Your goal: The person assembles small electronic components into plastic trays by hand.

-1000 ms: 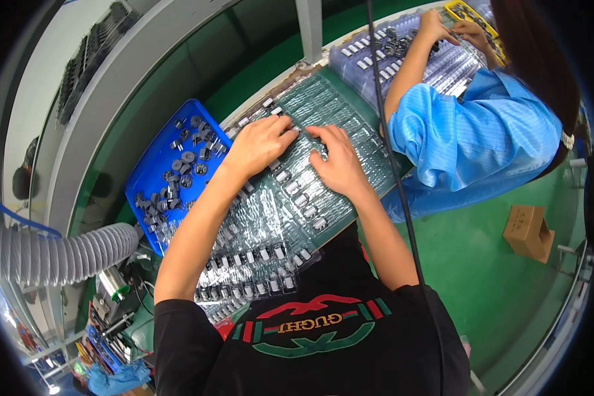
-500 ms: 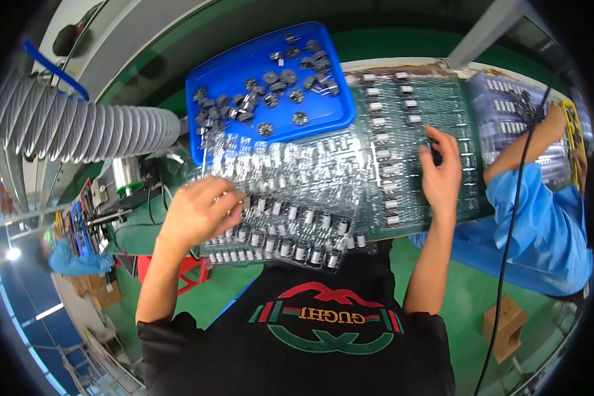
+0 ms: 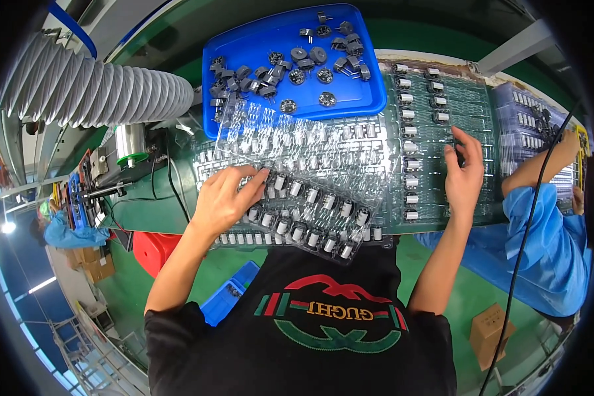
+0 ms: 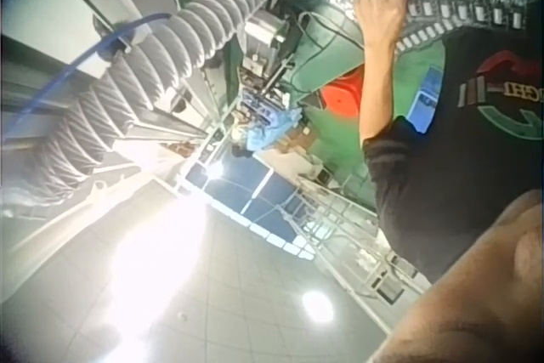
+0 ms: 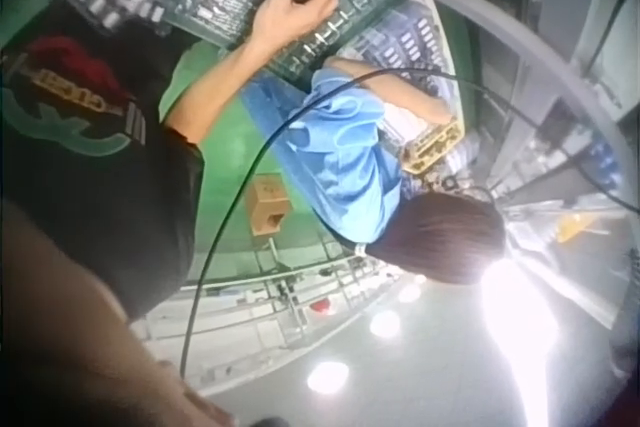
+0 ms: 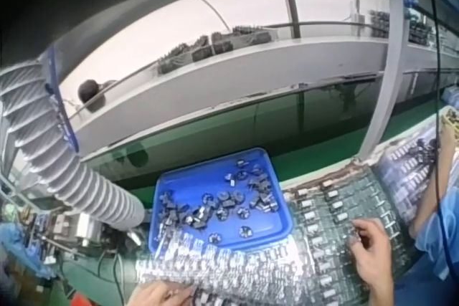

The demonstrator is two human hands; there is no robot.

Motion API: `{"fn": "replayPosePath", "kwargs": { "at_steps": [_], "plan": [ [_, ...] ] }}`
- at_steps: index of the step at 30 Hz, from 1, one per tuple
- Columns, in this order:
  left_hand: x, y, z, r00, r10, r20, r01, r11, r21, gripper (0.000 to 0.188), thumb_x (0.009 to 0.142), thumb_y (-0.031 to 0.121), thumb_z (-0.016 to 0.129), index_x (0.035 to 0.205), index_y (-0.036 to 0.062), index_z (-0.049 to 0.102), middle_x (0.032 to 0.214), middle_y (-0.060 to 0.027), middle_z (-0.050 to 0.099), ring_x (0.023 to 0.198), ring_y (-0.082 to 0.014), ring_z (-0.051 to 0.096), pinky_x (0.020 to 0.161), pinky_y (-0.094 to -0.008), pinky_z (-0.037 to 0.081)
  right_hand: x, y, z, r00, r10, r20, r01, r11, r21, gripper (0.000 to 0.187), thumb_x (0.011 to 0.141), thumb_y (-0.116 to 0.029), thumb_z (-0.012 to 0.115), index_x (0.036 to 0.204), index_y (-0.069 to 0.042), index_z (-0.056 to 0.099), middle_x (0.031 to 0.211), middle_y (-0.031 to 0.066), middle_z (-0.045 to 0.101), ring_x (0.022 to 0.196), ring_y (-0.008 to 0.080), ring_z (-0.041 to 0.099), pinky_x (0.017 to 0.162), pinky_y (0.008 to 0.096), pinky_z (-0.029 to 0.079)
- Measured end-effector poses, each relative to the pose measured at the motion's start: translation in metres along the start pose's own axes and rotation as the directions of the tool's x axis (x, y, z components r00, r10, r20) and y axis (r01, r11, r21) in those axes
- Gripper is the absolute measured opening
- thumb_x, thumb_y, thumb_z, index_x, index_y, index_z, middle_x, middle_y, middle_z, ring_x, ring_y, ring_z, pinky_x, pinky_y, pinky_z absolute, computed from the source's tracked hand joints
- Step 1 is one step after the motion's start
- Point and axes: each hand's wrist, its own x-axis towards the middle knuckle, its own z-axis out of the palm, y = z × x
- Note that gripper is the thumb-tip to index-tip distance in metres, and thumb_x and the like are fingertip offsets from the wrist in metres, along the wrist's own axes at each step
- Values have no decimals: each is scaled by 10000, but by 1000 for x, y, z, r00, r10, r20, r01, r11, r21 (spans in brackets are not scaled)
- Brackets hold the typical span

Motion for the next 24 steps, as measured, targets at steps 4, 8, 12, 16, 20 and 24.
{"fn": "replayPosePath", "kwargs": {
  "at_steps": [4,8,12,16,20,24],
  "plan": [
    [1,-2,2,999,22,-35,-21,999,41,397,717,107,812,1105,90,730,971,-12,634,786,-166,640,639,-312,551,0,-4,1,1000,26,-13,-26,1000,4,334,886,-66,669,1220,-67,680,1202,97,636,1061,245,611,941,349,490],
    [4,-4,-9,996,66,-66,-67,997,-25,398,705,83,801,1098,91,735,944,-13,636,773,-177,641,634,-315,550,-2,-2,-6,1000,-8,-24,8,1000,-11,329,881,-67,671,1210,-68,683,1185,106,636,1042,256,611,923,349,495],
    [-1,-8,-33,1000,22,-22,-24,998,-50,401,670,83,818,1065,104,756,918,-36,637,767,-200,649,627,-328,545,-2,-3,-1,999,-21,-25,21,1000,-10,343,850,-76,683,1193,-65,680,1151,119,633,1036,284,597,918,368,490],
    [44,-3,-45,972,111,-206,-110,994,17,371,652,72,819,1020,106,781,861,-34,642,734,-191,638,606,-327,534,-1,-5,3,999,-37,-32,37,999,-8,404,845,-65,645,1248,-51,635,1155,132,630,1065,297,588,935,374,486],
    [144,20,-16,892,354,-281,-403,905,-136,355,686,64,793,1038,104,771,875,-51,653,733,-195,640,600,-331,529,-1,-5,-2,996,28,-80,-20,994,103,562,838,9,557,1396,-27,495,1193,155,630,1109,315,593,973,392,483],
    [229,51,34,815,552,-177,-579,779,-241,347,708,129,792,1043,87,712,951,-34,632,773,-210,657,643,-332,554,-3,-2,-3,993,106,-52,-94,975,203,663,822,46,544,1463,-36,398,1203,170,629,1115,334,592,956,422,474]
  ]
}}
